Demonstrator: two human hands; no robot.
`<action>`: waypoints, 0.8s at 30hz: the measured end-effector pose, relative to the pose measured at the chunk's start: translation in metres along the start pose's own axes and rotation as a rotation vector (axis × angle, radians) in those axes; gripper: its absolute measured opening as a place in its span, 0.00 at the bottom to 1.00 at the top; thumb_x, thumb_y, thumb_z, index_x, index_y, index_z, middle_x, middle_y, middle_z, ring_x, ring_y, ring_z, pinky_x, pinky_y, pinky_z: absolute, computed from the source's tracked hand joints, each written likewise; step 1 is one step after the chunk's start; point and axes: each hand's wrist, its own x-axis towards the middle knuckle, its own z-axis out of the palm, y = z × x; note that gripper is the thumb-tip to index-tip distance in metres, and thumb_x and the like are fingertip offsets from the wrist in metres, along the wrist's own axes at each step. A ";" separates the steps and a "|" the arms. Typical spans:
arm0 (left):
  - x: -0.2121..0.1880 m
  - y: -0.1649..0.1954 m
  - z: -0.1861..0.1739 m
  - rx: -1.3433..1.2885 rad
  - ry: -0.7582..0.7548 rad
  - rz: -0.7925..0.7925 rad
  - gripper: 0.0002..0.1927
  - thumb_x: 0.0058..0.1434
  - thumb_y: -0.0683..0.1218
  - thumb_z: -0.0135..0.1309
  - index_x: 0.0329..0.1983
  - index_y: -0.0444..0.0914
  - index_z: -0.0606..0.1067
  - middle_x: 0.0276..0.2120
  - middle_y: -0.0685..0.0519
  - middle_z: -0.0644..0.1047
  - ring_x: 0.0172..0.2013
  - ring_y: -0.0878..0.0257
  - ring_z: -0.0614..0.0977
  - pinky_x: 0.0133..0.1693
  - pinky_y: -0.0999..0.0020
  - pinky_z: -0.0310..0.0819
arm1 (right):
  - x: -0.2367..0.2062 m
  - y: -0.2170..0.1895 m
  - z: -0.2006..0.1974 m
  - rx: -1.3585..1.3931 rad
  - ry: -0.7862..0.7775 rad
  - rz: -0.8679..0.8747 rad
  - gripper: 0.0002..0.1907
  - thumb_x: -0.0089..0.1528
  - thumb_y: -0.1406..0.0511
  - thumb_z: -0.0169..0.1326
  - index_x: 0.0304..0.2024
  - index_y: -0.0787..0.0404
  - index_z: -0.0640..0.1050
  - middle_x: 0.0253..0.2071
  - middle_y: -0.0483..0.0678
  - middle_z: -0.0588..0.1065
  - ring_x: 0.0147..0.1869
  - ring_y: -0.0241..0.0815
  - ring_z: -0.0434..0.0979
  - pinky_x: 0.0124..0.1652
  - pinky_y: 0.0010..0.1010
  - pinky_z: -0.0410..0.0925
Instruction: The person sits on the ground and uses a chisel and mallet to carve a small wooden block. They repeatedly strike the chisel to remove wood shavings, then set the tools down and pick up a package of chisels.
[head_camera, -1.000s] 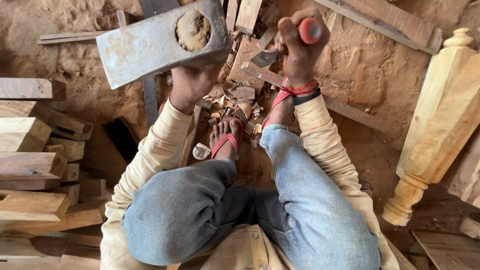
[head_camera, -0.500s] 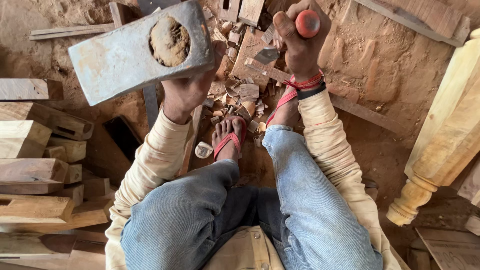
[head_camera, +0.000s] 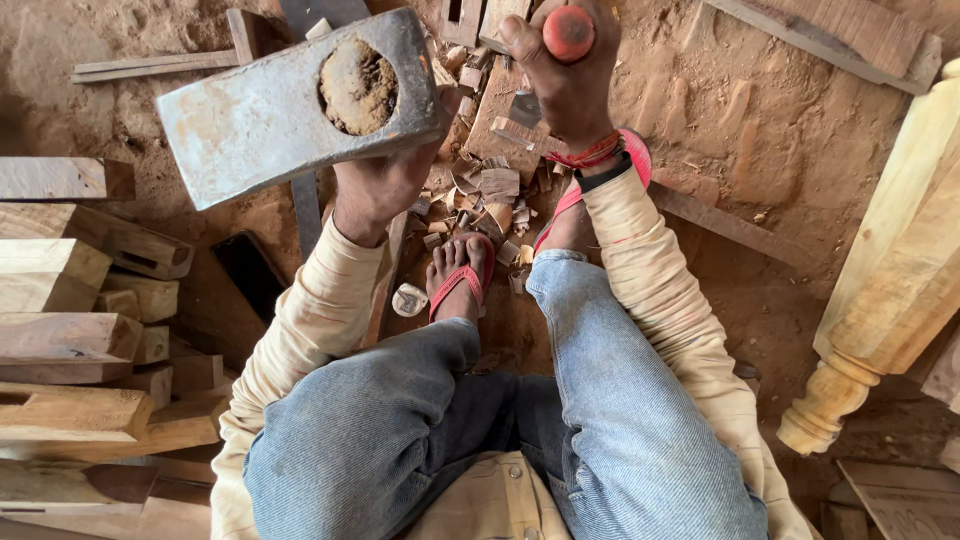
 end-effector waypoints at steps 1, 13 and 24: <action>-0.001 -0.001 0.001 0.054 0.026 0.032 0.17 0.71 0.38 0.65 0.62 0.42 0.79 0.51 0.55 0.83 0.40 0.67 0.86 0.40 0.71 0.84 | -0.001 0.001 -0.001 0.049 -0.005 0.045 0.16 0.69 0.67 0.65 0.31 0.61 0.72 0.26 0.44 0.72 0.29 0.36 0.74 0.33 0.30 0.70; -0.010 0.001 0.006 -0.218 -0.004 -0.027 0.20 0.79 0.47 0.55 0.72 0.48 0.69 0.68 0.59 0.73 0.66 0.63 0.78 0.61 0.68 0.79 | -0.014 -0.010 0.007 -0.021 -0.065 -0.008 0.13 0.70 0.69 0.64 0.35 0.61 0.72 0.31 0.43 0.73 0.34 0.36 0.74 0.38 0.32 0.71; 0.067 0.031 -0.097 0.012 -0.198 -0.327 0.12 0.67 0.48 0.54 0.47 0.38 0.82 0.28 0.48 0.81 0.20 0.56 0.75 0.22 0.62 0.67 | -0.028 -0.003 0.005 0.042 -0.098 0.028 0.14 0.66 0.69 0.65 0.34 0.59 0.71 0.30 0.42 0.71 0.32 0.35 0.72 0.38 0.30 0.69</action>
